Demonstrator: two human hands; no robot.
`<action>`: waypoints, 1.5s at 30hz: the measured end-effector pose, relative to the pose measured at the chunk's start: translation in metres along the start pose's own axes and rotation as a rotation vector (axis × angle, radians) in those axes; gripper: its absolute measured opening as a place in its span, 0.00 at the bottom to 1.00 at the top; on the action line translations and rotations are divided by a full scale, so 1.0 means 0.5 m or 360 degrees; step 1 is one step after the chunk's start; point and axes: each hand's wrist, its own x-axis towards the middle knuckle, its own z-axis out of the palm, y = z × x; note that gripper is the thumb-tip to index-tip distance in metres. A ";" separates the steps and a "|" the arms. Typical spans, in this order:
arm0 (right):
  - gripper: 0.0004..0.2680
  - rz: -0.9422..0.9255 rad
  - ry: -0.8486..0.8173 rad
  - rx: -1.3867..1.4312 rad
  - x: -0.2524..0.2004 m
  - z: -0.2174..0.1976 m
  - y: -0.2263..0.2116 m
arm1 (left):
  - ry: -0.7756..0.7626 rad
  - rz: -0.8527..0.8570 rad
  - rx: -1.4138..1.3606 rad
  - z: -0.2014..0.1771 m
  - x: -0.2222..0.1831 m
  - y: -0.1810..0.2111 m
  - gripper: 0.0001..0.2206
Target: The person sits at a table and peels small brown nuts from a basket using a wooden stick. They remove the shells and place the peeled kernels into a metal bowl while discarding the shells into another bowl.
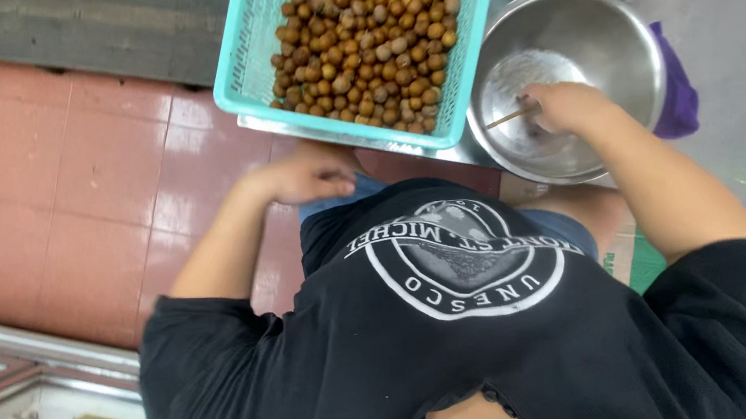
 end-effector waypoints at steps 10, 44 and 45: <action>0.09 -0.0014 0.0089 -0.0106 -0.004 -0.057 -0.012 | 0.0678 0.0338 0.0688 -0.213 0.134 0.146 0.19; 0.11 -0.0134 0.0695 0.3182 -0.255 0.011 -0.123 | 0.0542 -0.0349 0.0871 -0.286 0.388 0.141 0.13; 0.09 -0.0072 0.0726 0.3144 -0.251 0.010 -0.128 | 0.0574 -0.0322 0.0837 -0.293 0.391 0.133 0.14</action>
